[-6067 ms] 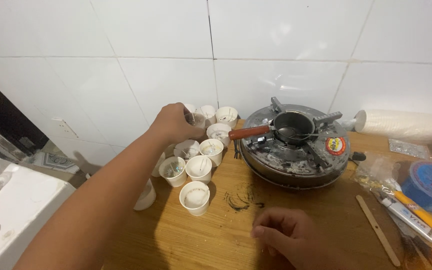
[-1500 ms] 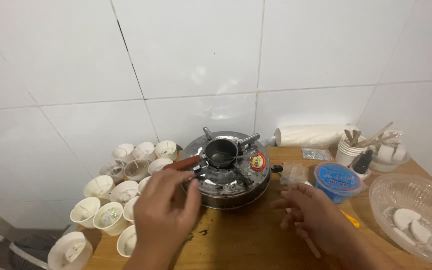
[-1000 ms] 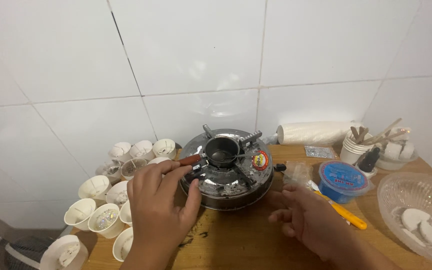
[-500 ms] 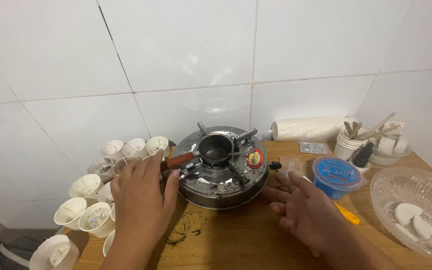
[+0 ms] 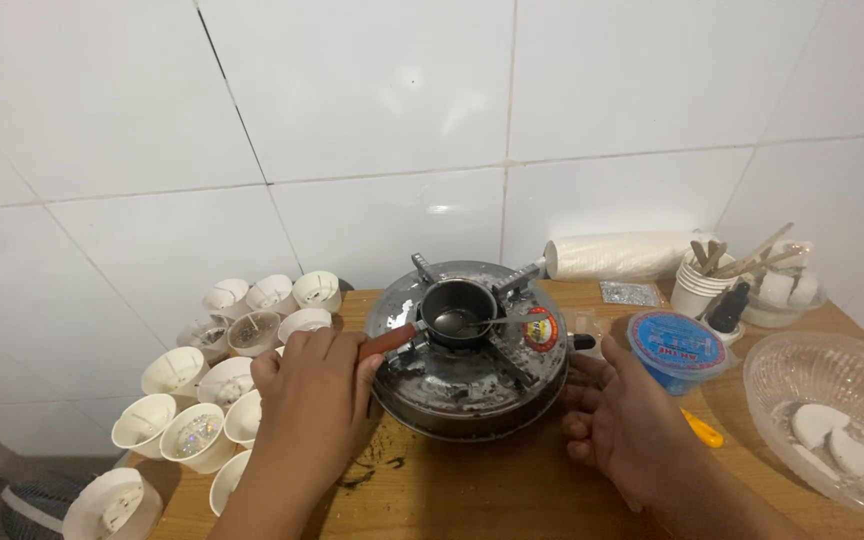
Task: Prepare wax pieces by cutting them and placing them into a melting pot on a stove
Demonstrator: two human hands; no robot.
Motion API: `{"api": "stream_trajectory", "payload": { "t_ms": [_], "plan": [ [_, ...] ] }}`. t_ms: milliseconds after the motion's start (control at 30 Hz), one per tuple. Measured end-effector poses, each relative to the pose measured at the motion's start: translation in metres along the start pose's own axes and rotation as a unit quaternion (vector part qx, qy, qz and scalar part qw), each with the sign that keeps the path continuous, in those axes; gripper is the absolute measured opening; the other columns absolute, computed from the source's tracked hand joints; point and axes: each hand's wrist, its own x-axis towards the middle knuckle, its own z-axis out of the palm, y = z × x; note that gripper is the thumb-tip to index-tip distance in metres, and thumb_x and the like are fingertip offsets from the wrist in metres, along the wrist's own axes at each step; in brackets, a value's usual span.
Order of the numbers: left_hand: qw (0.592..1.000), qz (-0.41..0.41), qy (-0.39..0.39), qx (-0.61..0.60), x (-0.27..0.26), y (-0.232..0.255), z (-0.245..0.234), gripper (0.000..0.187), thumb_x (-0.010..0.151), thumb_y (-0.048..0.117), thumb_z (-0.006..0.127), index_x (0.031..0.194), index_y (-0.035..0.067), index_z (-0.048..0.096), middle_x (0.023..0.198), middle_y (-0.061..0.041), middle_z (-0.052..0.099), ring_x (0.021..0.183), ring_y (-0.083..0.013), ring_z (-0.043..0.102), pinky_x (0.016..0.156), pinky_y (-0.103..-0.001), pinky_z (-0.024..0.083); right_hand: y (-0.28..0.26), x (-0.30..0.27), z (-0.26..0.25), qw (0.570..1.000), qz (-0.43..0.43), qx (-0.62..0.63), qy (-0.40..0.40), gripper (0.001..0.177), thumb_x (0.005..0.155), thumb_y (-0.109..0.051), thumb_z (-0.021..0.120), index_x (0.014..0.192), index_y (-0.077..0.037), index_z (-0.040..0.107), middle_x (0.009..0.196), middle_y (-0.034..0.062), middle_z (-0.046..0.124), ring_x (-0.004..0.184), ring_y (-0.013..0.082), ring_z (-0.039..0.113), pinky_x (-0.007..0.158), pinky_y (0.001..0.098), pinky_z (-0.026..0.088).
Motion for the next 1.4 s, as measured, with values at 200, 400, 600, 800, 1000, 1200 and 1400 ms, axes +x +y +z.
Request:
{"api": "stream_trajectory", "payload": {
  "t_ms": [200, 400, 600, 800, 1000, 1200, 1400],
  "plan": [
    [0.999, 0.006, 0.035, -0.016, 0.003, -0.002, 0.003, 0.018, 0.092, 0.034, 0.062, 0.108, 0.026, 0.066, 0.101, 0.004, 0.069, 0.099, -0.0294, 0.057, 0.082, -0.052, 0.033, -0.002, 0.001, 0.000, 0.999, -0.002, -0.033, 0.005, 0.056, 0.104, -0.065, 0.031, 0.114, -0.020, 0.064, 0.090, 0.0105, 0.057, 0.054, 0.0198, 0.027, 0.047, 0.0326, 0.019],
    [0.993, -0.005, 0.096, -0.069, -0.001, -0.002, 0.002, 0.027, 0.101, 0.036, 0.044, 0.114, 0.023, 0.064, 0.103, 0.001, 0.067, 0.098, -0.0297, 0.056, 0.089, -0.049, 0.030, -0.002, -0.004, 0.003, 0.999, -0.007, -0.032, 0.003, 0.056, 0.104, -0.062, 0.033, 0.120, -0.017, 0.062, 0.093, 0.0132, 0.054, 0.056, 0.0206, 0.025, 0.048, 0.0339, 0.022],
    [0.987, -0.010, 0.142, -0.070, -0.001, -0.003, 0.002, 0.022, 0.098, 0.033, 0.055, 0.116, 0.025, 0.063, 0.104, 0.000, 0.067, 0.100, -0.0292, 0.054, 0.090, -0.047, 0.029, -0.001, 0.001, 0.000, 0.999, -0.011, -0.034, 0.004, 0.058, 0.104, -0.064, 0.032, 0.120, -0.016, 0.060, 0.096, 0.0155, 0.058, 0.055, 0.0226, 0.028, 0.048, 0.0362, 0.024],
    [0.983, -0.024, 0.143, -0.111, -0.002, 0.001, -0.003, 0.018, 0.100, 0.021, 0.053, 0.114, 0.025, 0.064, 0.103, 0.004, 0.068, 0.098, -0.0251, 0.053, 0.087, -0.043, 0.026, -0.004, -0.005, 0.005, 0.999, -0.003, -0.023, 0.025, 0.054, 0.104, -0.062, 0.036, 0.114, -0.015, 0.061, 0.094, 0.0153, 0.057, 0.052, 0.0217, 0.025, 0.049, 0.0367, 0.023],
    [0.982, -0.019, 0.153, -0.111, -0.002, 0.003, -0.001, 0.021, 0.101, 0.031, 0.050, 0.115, 0.025, 0.064, 0.106, 0.003, 0.067, 0.097, -0.0267, 0.054, 0.085, -0.045, 0.028, 0.000, 0.001, -0.001, 0.999, -0.020, -0.031, -0.005, 0.056, 0.102, -0.065, 0.035, 0.117, -0.018, 0.062, 0.093, 0.0138, 0.055, 0.054, 0.0223, 0.028, 0.048, 0.0357, 0.024],
    [0.988, -0.059, 0.096, -0.101, -0.002, 0.012, 0.000, 0.018, 0.101, 0.030, 0.050, 0.112, 0.027, 0.064, 0.100, 0.006, 0.068, 0.095, -0.0241, 0.057, 0.085, -0.044, 0.027, -0.006, -0.010, 0.006, 0.999, -0.012, -0.032, 0.022, 0.057, 0.102, -0.062, 0.035, 0.121, -0.014, 0.060, 0.098, 0.0177, 0.057, 0.055, 0.0225, 0.026, 0.049, 0.0364, 0.024],
    [0.993, -0.099, 0.030, -0.056, 0.001, 0.010, 0.012, 0.018, 0.097, 0.036, 0.056, 0.110, 0.028, 0.065, 0.100, 0.001, 0.069, 0.101, -0.0297, 0.058, 0.086, -0.052, 0.032, 0.004, 0.009, -0.005, 0.997, -0.058, -0.048, -0.011, 0.059, 0.102, -0.065, 0.035, 0.112, -0.014, 0.062, 0.087, 0.0155, 0.058, 0.049, 0.0247, 0.031, 0.043, 0.0379, 0.026]
  ]
}}
